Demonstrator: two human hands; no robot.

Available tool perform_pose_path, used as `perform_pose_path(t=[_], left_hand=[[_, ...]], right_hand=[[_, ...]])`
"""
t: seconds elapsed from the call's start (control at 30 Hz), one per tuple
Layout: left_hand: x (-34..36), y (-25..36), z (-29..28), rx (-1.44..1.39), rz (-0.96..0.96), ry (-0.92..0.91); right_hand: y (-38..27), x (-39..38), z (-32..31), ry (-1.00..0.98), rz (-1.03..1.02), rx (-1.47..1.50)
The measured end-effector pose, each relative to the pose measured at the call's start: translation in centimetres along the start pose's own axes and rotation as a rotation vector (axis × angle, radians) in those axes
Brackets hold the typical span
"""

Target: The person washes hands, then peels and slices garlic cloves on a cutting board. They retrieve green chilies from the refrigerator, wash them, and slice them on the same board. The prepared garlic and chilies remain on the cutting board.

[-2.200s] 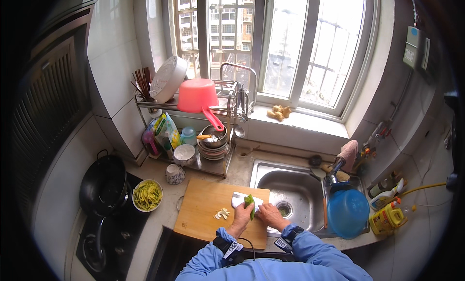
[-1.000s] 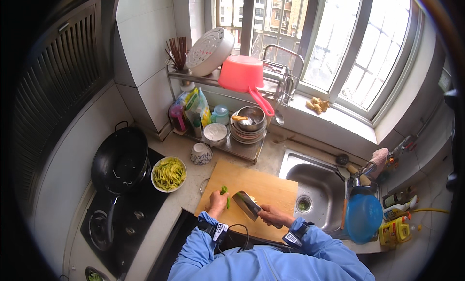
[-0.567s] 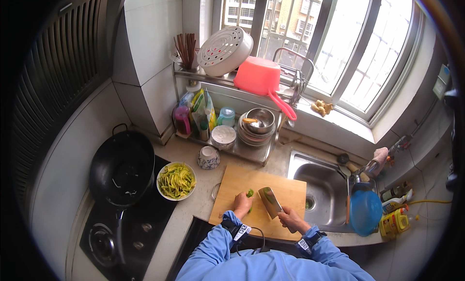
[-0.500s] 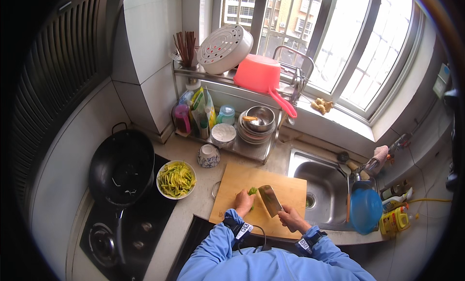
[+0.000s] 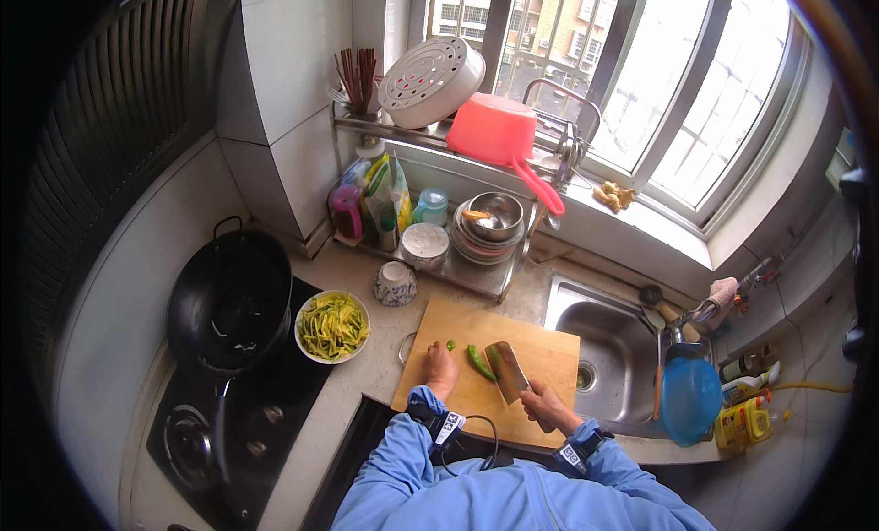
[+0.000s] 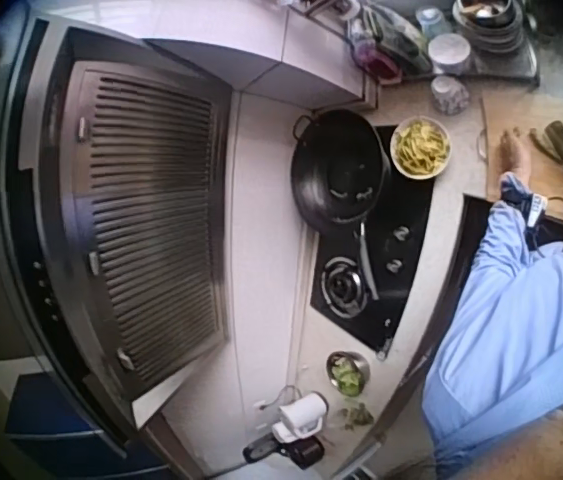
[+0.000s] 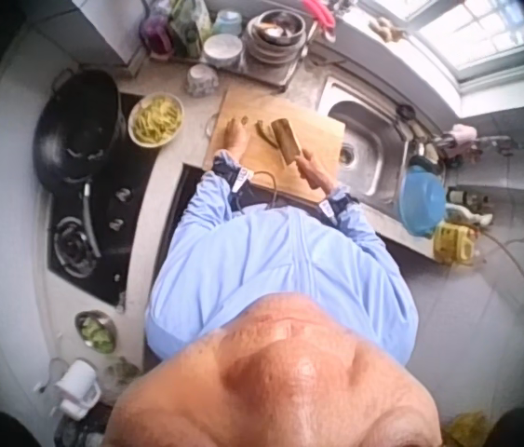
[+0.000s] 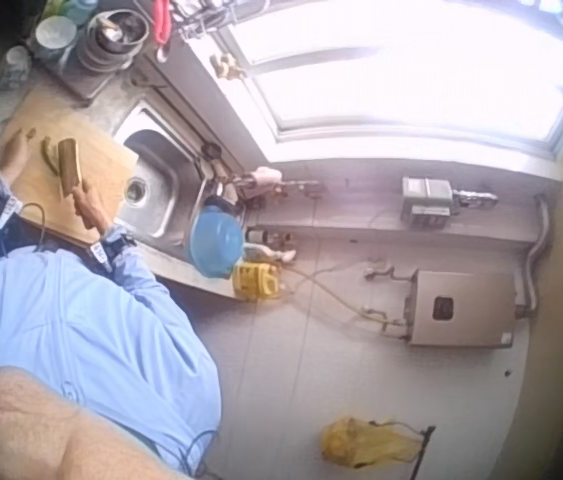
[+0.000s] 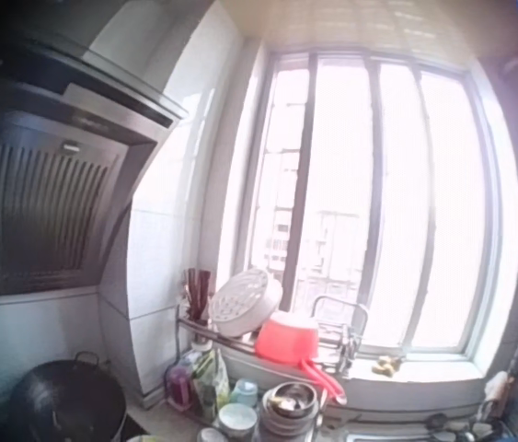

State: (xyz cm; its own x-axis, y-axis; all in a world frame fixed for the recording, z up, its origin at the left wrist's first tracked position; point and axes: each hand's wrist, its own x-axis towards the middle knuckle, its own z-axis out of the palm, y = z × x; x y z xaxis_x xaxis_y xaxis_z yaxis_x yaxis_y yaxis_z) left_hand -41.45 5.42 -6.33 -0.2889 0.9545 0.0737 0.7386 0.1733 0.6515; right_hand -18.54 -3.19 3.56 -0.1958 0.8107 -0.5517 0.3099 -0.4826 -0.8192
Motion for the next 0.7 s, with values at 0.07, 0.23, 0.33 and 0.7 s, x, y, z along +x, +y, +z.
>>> perform_pose_path(t=[0.07, 0.23, 0.33, 0.7], left_hand=[[0.1, 0.3, -0.3, 0.082, -0.029, -0.093], [0.0, 0.5, -1.2, 0.244, 0.039, -0.179], [-0.3, 0.7, -1.6, 0.232, 0.047, -0.151], [-1.0, 1.8, -3.1, 0.076, 0.171, 0.047]], right_hand=[[-0.2, 0.0, 0.0, -0.002, -0.005, -0.001], [-0.7, -0.2, -0.2, 0.019, -0.004, -0.011], [-0.6, 0.0, -0.2, 0.021, -0.011, -0.029], [0.5, 0.5, -0.2, -0.010, -0.024, -0.057]])
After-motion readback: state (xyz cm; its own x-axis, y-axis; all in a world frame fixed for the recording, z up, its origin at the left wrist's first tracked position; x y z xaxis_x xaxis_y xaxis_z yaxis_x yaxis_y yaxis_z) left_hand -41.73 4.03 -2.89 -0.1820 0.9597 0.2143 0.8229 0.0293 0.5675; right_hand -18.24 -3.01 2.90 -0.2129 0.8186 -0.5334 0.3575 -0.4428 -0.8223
